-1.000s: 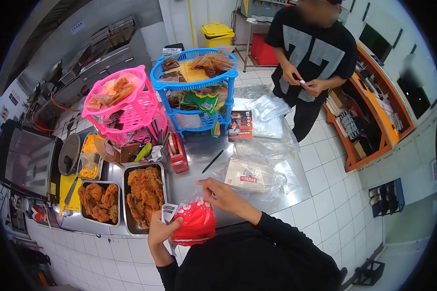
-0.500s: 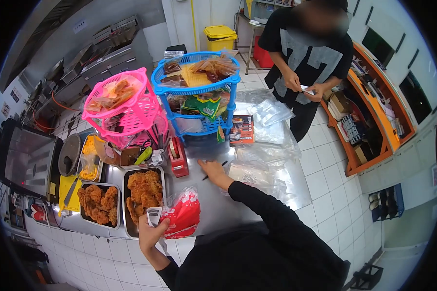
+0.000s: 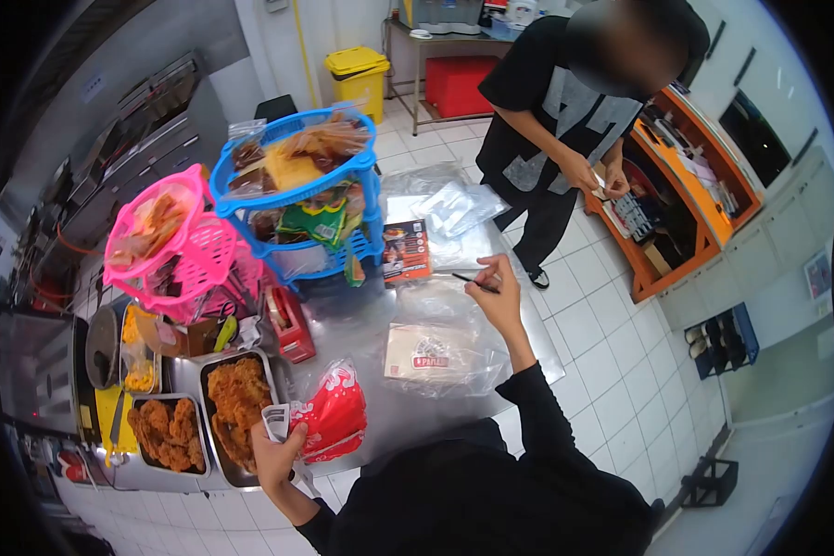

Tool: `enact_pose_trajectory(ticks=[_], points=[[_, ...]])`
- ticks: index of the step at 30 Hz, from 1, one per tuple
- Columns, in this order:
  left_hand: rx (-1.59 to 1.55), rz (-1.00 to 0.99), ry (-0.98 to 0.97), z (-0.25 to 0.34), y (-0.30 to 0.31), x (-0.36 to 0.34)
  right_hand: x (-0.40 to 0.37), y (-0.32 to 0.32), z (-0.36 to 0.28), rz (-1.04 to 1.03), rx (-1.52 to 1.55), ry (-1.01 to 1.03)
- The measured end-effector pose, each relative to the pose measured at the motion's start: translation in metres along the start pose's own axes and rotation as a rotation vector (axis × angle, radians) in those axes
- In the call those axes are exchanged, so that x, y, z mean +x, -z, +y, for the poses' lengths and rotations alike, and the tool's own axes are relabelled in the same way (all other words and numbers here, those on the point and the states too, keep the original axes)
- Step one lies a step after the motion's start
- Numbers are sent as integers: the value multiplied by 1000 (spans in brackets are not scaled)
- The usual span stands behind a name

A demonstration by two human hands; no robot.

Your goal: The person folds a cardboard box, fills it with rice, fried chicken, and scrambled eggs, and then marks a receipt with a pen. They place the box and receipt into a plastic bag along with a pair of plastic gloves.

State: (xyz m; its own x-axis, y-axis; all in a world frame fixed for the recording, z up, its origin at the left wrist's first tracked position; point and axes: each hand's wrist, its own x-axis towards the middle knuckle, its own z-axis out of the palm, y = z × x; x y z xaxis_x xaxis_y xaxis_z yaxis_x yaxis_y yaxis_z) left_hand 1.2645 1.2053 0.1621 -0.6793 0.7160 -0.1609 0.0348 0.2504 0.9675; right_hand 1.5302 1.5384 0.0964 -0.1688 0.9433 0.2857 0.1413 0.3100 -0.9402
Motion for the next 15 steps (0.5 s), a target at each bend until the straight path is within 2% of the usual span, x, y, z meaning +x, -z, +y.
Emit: enact_pose_trajectory(ticks=[4,8,13,15], points=[[-1,-90,47,16,-15,4,-23,3,18,34,205,-77],[-1,-95,51,16,-26,6,-38,-1,20,81,233,-143],[29,-91,73,9,-34,10,-59,-10,28,57,122,-110],[25,-162,70,2,-33,15,-64,-14,26,26,244,-199]])
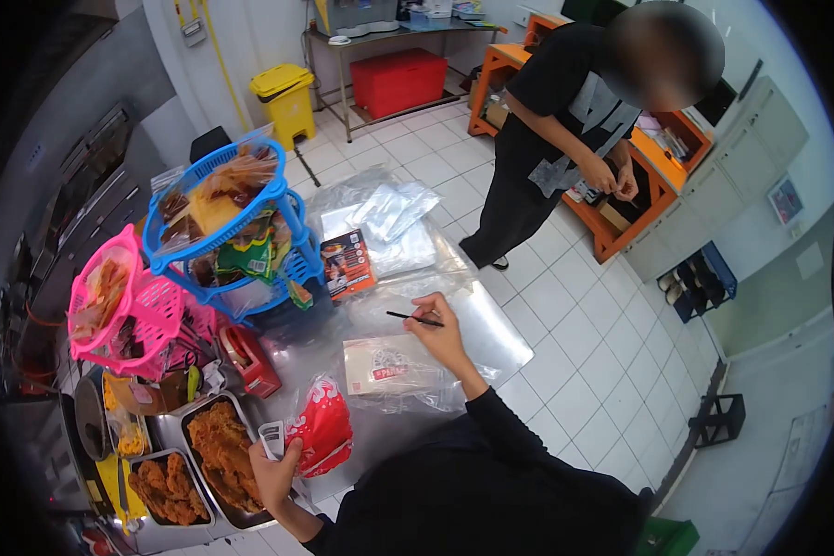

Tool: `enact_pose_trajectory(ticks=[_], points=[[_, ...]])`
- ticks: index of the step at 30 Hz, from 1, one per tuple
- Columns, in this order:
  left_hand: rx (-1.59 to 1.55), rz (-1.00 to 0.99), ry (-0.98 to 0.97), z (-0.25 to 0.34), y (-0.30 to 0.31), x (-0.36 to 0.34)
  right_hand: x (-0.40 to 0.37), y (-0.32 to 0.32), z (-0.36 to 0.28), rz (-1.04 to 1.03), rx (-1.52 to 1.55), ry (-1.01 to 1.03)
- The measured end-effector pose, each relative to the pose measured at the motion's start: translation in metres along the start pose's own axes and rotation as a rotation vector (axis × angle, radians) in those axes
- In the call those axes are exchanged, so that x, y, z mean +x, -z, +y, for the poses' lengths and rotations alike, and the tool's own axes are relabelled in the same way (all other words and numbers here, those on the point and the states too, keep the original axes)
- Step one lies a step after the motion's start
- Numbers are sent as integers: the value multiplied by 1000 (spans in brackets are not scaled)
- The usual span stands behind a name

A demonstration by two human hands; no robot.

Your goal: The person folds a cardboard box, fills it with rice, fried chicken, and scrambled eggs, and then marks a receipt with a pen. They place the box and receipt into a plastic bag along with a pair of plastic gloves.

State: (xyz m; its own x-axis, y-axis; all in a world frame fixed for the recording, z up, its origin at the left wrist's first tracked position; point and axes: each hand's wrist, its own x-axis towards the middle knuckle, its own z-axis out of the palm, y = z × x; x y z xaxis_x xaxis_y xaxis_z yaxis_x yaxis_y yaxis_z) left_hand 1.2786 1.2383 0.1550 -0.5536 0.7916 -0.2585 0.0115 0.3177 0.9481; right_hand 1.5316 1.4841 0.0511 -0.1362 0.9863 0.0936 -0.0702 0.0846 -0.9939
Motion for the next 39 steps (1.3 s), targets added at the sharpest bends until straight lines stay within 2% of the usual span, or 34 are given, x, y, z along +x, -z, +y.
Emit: enact_pose_trajectory(ticks=[5,7,9,10,12,15,18,20,22,24,25,26,28,29,30,32,33,34,37,39], points=[[89,-22,-55,5,-8,4,-10,-6,-1,-9,56,-45],[79,-68,-65,13,-10,2,-9,-6,8,-38,-45,42],[204,-98,-103,-1,-2,6,-11,-13,-4,-56,-90,52],[254,-123,-57,-11,4,8,-11,-17,-4,-83,-89,75],[308,-157,-132,2,4,4,-10,-26,-3,-169,12,39],[222,-135,-104,10,6,-5,-13,-47,-13,-271,49,12],[161,-205,-38,7,6,-11,-16,-58,-22,-370,-67,53],[175,-193,-53,2,8,-13,-18,-73,-24,-512,-16,-53],[157,-170,-17,1,7,-16,-19,-86,-17,-553,-18,-29],[120,-149,10,-4,6,-18,-24,-97,-17,-661,-176,20],[80,-135,24,-9,5,-17,-27,-104,-19,-677,-212,112],[78,-136,26,-12,5,-16,-28,-109,-13,-677,-215,111],[22,-73,-17,-18,5,-16,-29,-121,8,-793,-349,217],[23,-74,-15,-18,5,-17,-31,-126,17,-795,-367,332],[56,-43,10,-17,7,-17,-34,-131,17,-795,-365,333],[43,36,2,-15,5,-17,-35,-136,20,-968,-606,443],[-14,78,-43,-17,1,-17,-33,-138,20,-1032,-687,397],[-68,124,-87,-17,-4,-18,-32,-133,27,-1053,-680,400],[-48,214,-52,1,-20,-30,-18,-114,29,-1143,-579,518],[-123,269,29,29,-44,-41,-4,-92,-16,-1171,-168,114]])
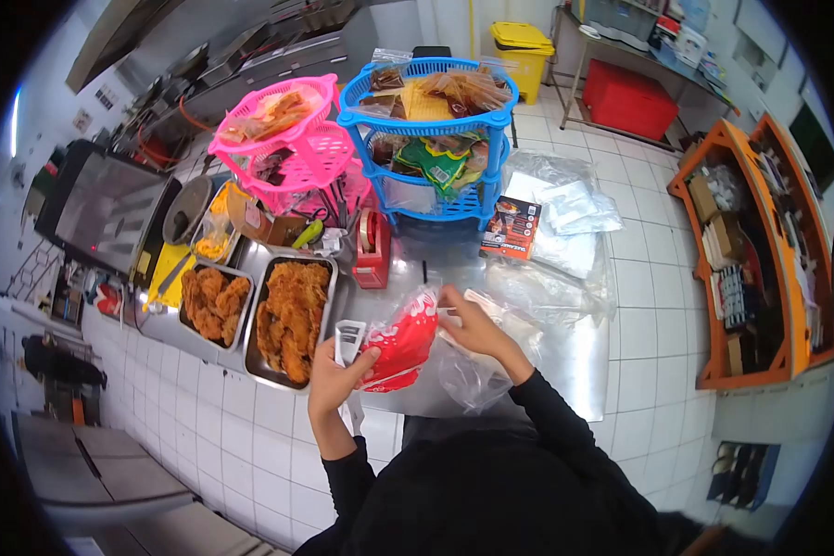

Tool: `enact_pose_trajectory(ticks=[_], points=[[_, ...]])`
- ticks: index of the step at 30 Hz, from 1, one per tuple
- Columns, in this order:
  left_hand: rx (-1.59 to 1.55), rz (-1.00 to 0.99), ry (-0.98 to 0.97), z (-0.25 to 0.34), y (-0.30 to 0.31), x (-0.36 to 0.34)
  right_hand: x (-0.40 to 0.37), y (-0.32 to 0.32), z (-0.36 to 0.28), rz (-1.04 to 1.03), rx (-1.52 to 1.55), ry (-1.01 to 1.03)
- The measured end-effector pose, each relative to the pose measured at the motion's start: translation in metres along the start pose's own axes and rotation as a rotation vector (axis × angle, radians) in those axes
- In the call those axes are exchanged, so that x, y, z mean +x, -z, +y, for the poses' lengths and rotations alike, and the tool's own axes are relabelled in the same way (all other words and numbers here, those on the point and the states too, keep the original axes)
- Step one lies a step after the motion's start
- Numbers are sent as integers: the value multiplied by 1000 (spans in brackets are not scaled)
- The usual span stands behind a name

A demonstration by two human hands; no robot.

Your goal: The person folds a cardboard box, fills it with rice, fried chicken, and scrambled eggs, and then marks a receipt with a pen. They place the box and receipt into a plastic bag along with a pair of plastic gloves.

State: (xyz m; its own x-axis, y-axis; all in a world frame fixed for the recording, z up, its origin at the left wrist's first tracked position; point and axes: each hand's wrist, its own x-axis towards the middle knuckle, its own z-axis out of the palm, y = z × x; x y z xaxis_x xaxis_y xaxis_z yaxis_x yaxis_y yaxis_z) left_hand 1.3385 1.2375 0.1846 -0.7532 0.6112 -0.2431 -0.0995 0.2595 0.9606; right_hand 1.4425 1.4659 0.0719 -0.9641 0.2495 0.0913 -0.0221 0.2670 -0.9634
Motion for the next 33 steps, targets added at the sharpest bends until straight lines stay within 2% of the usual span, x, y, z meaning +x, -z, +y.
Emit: enact_pose_trajectory(ticks=[1,3,4,6,7,9,10,15,17,19,21,22,23,25,26,28,29,31,32,33], points=[[-16,19,-62,-9,-7,-3,-9,15,-9,-23,1,1],[-53,51,-67,-4,-30,-17,-29,40,-23,68,955,-126],[-54,66,-65,-4,-41,-25,-39,47,-35,53,958,-130],[-3,42,-48,-1,-61,-38,-54,60,-61,211,781,198],[-2,55,-48,2,-68,-45,-60,68,-71,199,786,198],[36,-26,-88,12,-79,-58,-66,81,-85,272,229,435],[45,-54,-97,19,-83,-64,-68,85,-86,286,150,471],[40,-60,-131,33,-89,-70,-84,98,-103,269,6,470],[90,76,-81,41,-88,-68,-91,105,-110,291,-64,475],[133,84,-89,39,-85,-63,-99,116,-117,195,-32,399],[203,38,-247,33,-85,-54,-101,128,-119,195,-152,471],[191,20,-247,41,-88,-53,-102,134,-119,193,-274,535],[192,21,-247,42,-88,-51,-103,139,-123,193,-273,536],[281,-2,-111,44,-85,-48,-105,147,-130,81,-198,324],[282,-4,-109,46,-85,-48,-104,152,-128,82,-197,321],[268,-37,-214,50,-88,-46,-102,161,-127,318,-209,182],[266,-38,-218,50,-90,-46,-103,161,-131,320,-212,183],[202,-45,-286,51,-92,-43,-110,155,-147,438,106,381],[202,-45,-285,51,-93,-41,-117,146,-152,326,170,407],[226,-83,-284,50,-94,-40,-120,136,-159,327,171,405]])
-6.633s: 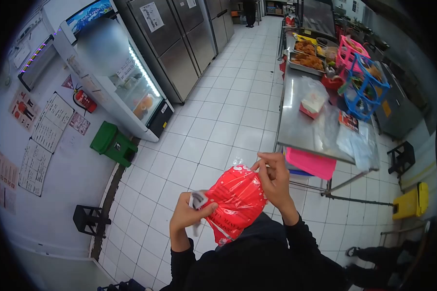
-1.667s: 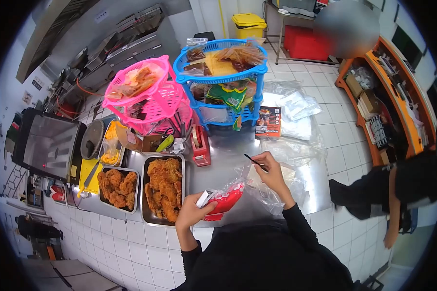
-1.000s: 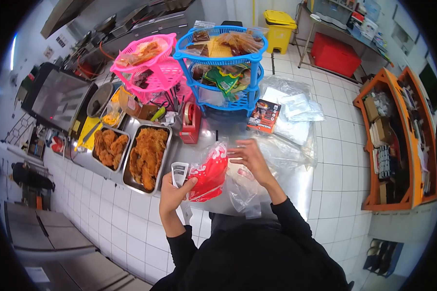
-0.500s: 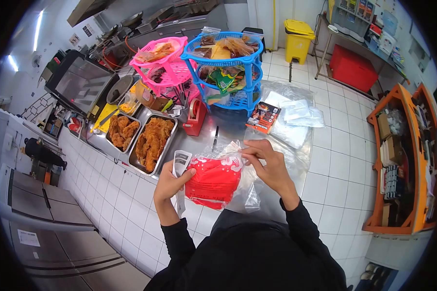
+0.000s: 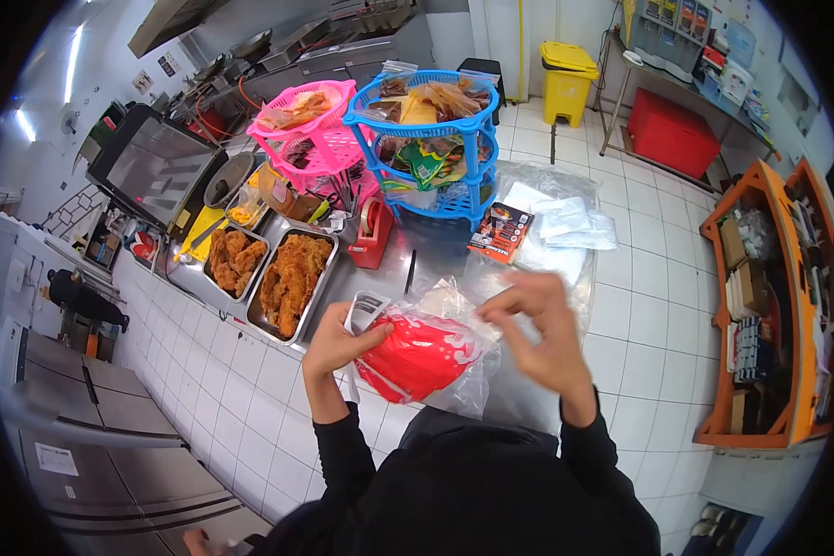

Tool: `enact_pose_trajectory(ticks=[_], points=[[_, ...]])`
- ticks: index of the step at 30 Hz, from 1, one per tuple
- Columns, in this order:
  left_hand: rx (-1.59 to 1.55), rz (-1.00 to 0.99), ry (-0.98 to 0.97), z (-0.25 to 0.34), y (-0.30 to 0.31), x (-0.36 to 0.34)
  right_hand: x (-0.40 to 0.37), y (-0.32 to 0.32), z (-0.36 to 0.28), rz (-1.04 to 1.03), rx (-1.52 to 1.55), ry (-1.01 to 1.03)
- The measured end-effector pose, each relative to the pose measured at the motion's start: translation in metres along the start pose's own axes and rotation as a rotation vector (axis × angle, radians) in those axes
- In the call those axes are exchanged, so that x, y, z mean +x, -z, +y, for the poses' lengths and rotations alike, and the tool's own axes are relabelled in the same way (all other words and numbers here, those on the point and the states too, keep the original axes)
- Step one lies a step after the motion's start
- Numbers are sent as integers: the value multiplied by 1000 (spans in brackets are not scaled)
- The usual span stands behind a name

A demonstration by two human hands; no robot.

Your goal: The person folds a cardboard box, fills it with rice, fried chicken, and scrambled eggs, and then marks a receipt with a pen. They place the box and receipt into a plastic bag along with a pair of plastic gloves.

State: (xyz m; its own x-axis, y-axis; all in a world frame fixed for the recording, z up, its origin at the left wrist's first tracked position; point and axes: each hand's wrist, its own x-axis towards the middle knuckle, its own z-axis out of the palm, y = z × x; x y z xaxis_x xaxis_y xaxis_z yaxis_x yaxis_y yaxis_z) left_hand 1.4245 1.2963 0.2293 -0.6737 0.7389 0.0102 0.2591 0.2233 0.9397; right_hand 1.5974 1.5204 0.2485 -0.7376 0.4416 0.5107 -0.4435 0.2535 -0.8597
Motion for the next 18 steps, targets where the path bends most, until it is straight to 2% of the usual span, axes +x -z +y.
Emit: enact_pose_trajectory(ticks=[2,4,6,12,14,16,18], points=[[17,-43,0,0,-3,2,-3,-18,-10,-204,-256,75],[-12,-109,66,4,-5,3,-6,-22,6,-241,-292,63],[-45,-88,18,-5,-11,4,-6,-21,15,-286,-220,-171],[-25,-101,-16,-11,-29,2,-10,-17,20,-477,-160,-373],[-8,-109,-2,-11,-34,4,-13,-17,27,-506,-145,-398],[-31,-107,-95,-11,-38,5,-17,-17,34,-528,-131,-428],[-42,-130,-55,-14,-38,5,-20,-15,40,-415,-81,-417]])
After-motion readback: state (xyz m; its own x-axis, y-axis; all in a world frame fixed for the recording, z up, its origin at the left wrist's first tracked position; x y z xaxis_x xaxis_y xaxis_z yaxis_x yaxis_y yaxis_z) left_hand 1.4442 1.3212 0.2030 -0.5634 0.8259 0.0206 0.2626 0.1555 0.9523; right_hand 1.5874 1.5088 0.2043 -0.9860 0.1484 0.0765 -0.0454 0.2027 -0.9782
